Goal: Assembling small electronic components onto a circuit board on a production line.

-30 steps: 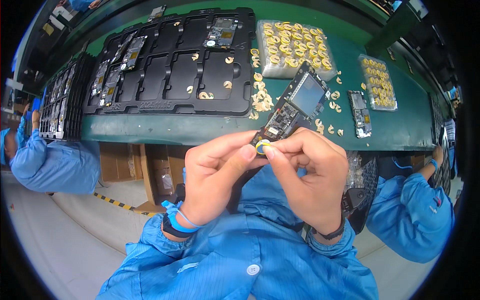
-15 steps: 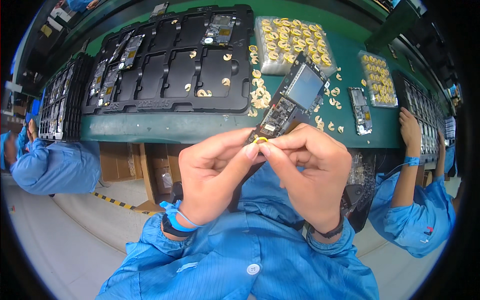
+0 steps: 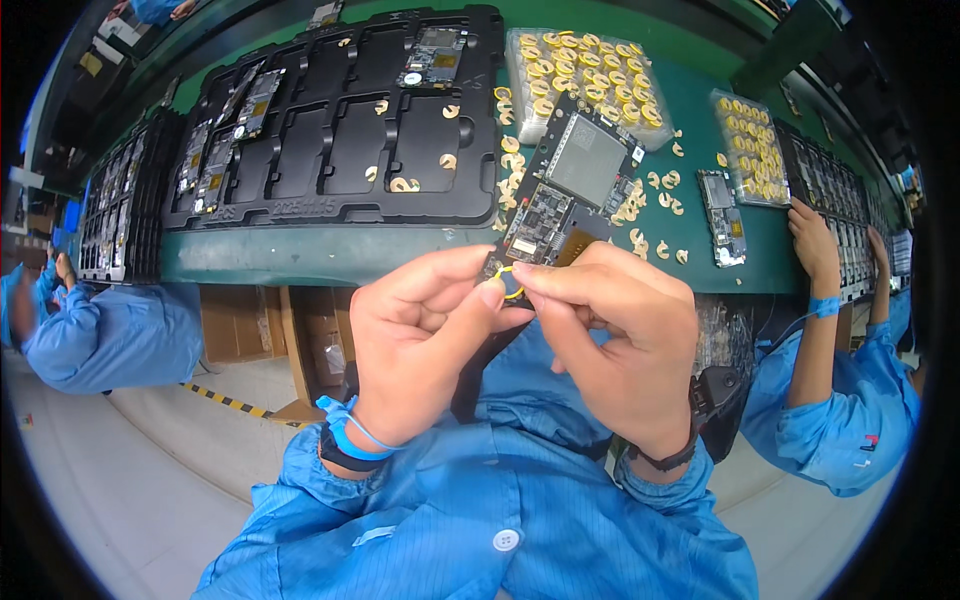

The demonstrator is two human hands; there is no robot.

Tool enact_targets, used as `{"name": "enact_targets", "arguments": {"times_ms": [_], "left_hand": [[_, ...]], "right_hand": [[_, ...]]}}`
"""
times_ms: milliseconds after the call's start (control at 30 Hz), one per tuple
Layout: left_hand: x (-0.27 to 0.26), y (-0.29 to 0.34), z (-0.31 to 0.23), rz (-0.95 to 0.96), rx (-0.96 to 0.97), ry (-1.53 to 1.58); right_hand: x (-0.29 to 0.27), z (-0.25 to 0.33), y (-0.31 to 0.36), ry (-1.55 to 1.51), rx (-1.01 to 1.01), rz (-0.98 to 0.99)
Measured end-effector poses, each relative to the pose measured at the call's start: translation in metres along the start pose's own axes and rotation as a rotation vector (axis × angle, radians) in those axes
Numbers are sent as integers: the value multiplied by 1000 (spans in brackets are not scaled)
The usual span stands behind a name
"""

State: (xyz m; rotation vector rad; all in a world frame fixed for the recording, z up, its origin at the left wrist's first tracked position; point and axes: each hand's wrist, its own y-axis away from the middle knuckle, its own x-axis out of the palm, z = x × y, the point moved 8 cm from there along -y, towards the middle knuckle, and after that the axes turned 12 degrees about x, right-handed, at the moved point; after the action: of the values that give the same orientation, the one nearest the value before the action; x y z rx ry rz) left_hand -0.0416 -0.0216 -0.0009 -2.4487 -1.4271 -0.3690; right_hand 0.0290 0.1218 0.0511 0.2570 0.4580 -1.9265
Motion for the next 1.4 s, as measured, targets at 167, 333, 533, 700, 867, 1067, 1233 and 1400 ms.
{"name": "enact_targets", "arguments": {"times_ms": [167,333,533,700,867,1067,1233,1400], "left_hand": [[2,-1,1,0,-3,29],[5,-2,2,24,-26,68],[5,3,8,-18,-52,93],[7,5,10,-5,-44,134],[5,7,15,5,-54,171],[5,-3,28,-9,-174,232],[-2,-10,35,-52,-174,199],[-2,-21,28,-102,-90,76]], "right_hand": [[-1,0,0,-5,40,10],[-4,0,-1,-3,49,16],[-6,5,0,52,-20,11],[-7,3,5,7,-44,-44],[-6,1,6,24,-22,0],[0,-10,-1,95,-30,-10],[1,-8,-6,196,-45,84],[-41,-34,-7,-31,289,-279]]}}
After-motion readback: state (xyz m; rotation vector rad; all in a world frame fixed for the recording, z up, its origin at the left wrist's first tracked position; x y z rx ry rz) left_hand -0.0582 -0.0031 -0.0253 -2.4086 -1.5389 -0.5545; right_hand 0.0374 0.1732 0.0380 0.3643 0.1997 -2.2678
